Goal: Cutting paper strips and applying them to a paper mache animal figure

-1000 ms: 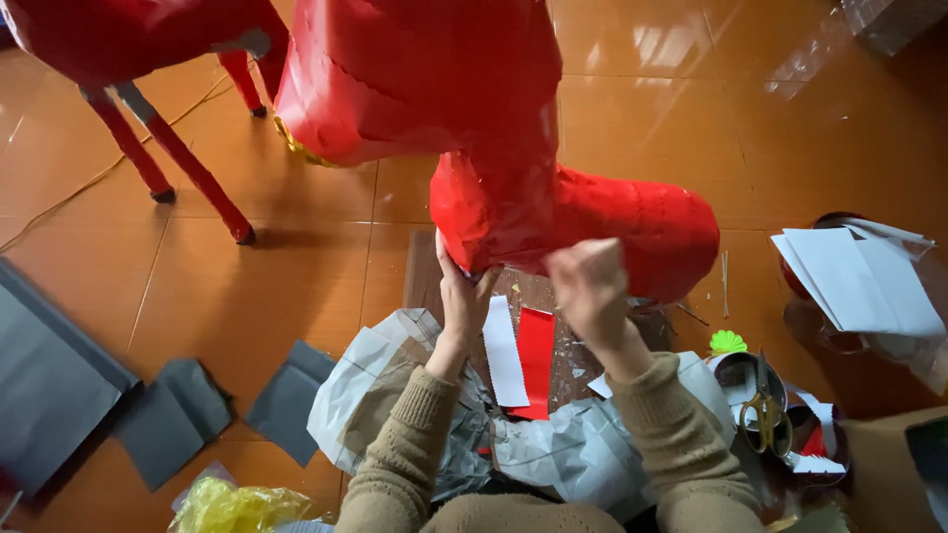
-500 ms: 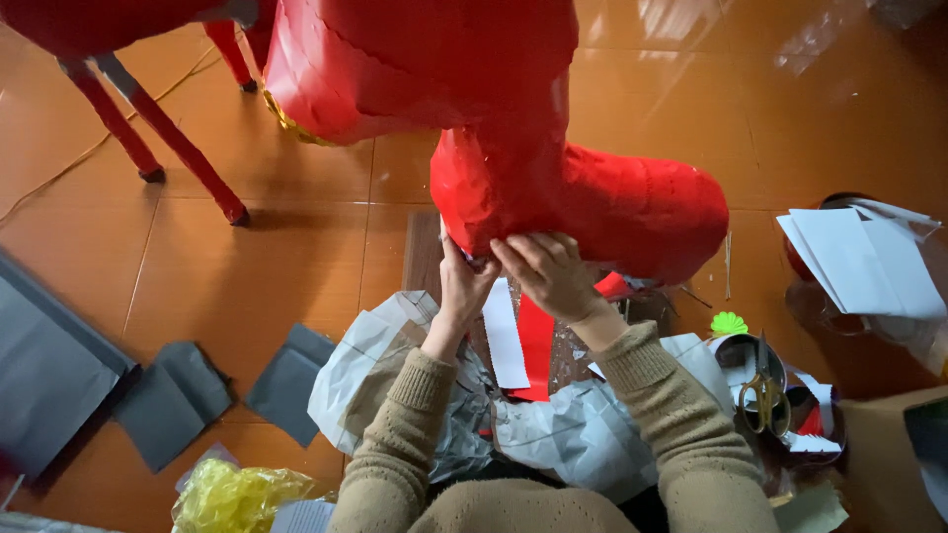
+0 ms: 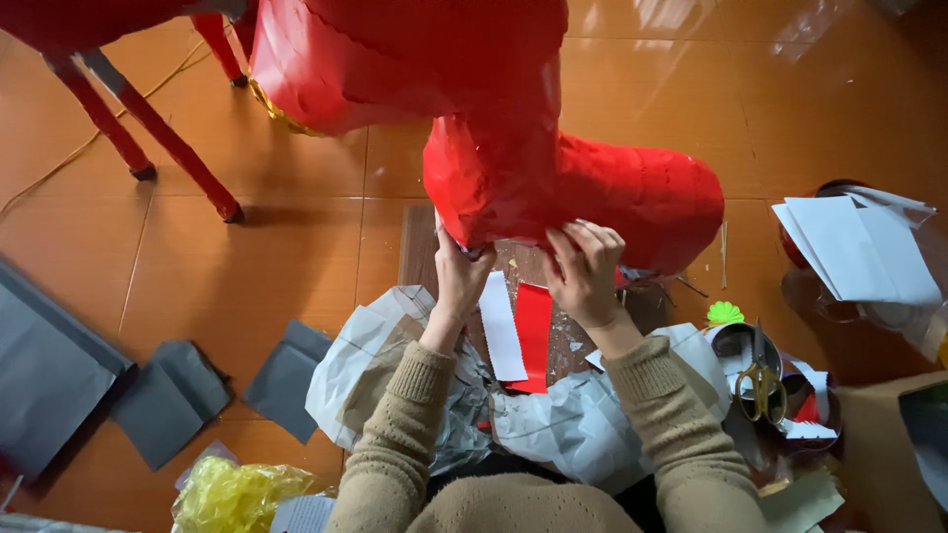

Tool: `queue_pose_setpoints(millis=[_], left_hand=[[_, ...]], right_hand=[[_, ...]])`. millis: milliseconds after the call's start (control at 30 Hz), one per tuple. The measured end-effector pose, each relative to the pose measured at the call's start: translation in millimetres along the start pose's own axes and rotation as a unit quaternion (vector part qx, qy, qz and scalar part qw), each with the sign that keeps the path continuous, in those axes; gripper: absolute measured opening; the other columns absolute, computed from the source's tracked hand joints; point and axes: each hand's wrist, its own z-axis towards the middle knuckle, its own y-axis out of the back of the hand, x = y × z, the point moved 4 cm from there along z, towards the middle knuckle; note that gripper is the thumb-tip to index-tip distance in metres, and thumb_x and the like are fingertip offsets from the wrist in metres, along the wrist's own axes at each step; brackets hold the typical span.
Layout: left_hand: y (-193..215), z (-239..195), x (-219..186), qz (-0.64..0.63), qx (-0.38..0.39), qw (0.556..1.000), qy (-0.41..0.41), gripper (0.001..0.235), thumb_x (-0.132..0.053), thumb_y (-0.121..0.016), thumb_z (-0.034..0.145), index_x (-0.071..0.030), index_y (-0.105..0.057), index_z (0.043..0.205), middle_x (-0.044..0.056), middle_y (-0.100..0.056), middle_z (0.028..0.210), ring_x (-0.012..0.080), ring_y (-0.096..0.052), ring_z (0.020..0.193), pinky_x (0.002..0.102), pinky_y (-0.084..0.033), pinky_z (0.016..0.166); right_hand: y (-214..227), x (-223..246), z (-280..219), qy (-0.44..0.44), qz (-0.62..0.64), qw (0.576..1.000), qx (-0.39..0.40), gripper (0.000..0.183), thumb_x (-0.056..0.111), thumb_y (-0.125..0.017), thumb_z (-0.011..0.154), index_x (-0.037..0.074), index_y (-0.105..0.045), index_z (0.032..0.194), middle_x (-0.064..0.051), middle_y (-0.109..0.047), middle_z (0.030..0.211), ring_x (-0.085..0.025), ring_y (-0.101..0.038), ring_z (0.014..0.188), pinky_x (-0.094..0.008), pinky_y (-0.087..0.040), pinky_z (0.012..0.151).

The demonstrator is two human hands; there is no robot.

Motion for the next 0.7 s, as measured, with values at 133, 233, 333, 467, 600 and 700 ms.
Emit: queue_pose_setpoints(millis=[133,233,333,467,600,700], left_hand=[[2.2,4.1,-8.9,0.005,-0.008,1.0,0.008,0.094,-0.008,-0.072,0.065,-0.005,-0.028,0.149,0.027,-0.064,0.072,0.0417,-0.068,0.068,0.044,-0.05,0.057],[-0.8,4.3,9.3,-0.008,-0.008,1.0,0.01,0.089,-0.008,-0.072,0.066,-0.006,-0.034,0.146,0.027,-0.065,0.076,0.0439,-0.068,0.073,0.046,-0.05,0.06],[-4.6,1.5,27.5,-0.01,-0.002,1.0,0.007,0.078,-0.007,-0.072,0.068,-0.006,-0.043,0.14,0.026,-0.067,0.078,0.0411,-0.069,0.074,0.045,-0.051,0.062],[-6.0,0.7,33.2,-0.008,-0.008,1.0,-0.009,0.055,-0.004,-0.071,0.068,-0.006,-0.055,0.12,0.025,-0.068,0.081,0.0368,-0.069,0.079,0.038,-0.052,0.062],[-3.5,-0.4,12.9,-0.039,-0.008,0.999,-0.018,0.045,-0.001,-0.07,0.068,-0.003,-0.055,0.11,0.026,-0.065,0.079,0.0397,-0.068,0.077,0.043,-0.052,0.061],[-4.9,-0.4,15.2,-0.043,-0.014,0.999,-0.01,0.043,-0.001,-0.072,0.068,-0.004,-0.056,0.107,0.022,-0.067,0.08,0.0381,-0.069,0.077,0.046,-0.053,0.063]], right_hand=[[-2.1,4.1,4.1,0.013,0.005,1.0,-0.006,0.03,0.012,-0.076,0.081,0.012,-0.073,0.112,-0.01,-0.055,0.11,-0.028,-0.053,0.102,-0.044,-0.044,0.085],[-14.9,4.8,-12.4,0.006,0.077,0.997,-0.008,0.029,0.009,-0.068,0.086,0.01,-0.073,0.115,-0.01,-0.054,0.102,-0.026,-0.054,0.09,-0.044,-0.046,0.076],[-15.3,35.0,12.0,0.005,0.118,0.993,0.009,0.032,0.008,-0.061,0.091,0.013,-0.071,0.122,-0.008,-0.056,0.107,-0.021,-0.054,0.09,-0.038,-0.047,0.076],[-16.1,52.2,38.8,0.005,0.045,0.999,0.03,0.033,0.009,-0.059,0.094,0.018,-0.069,0.124,-0.002,-0.057,0.108,-0.017,-0.052,0.09,-0.034,-0.043,0.081],[-6.5,28.5,10.2,-0.12,0.228,0.966,-0.031,0.027,0.004,-0.051,0.098,0.006,-0.071,0.116,-0.008,-0.055,0.089,-0.019,-0.053,0.077,-0.035,-0.046,0.072],[13.8,28.1,-1.7,-0.245,0.285,0.925,-0.053,0.022,-0.004,-0.041,0.099,0.0,-0.063,0.102,-0.01,-0.059,0.086,-0.021,-0.055,0.075,-0.034,-0.047,0.072]])
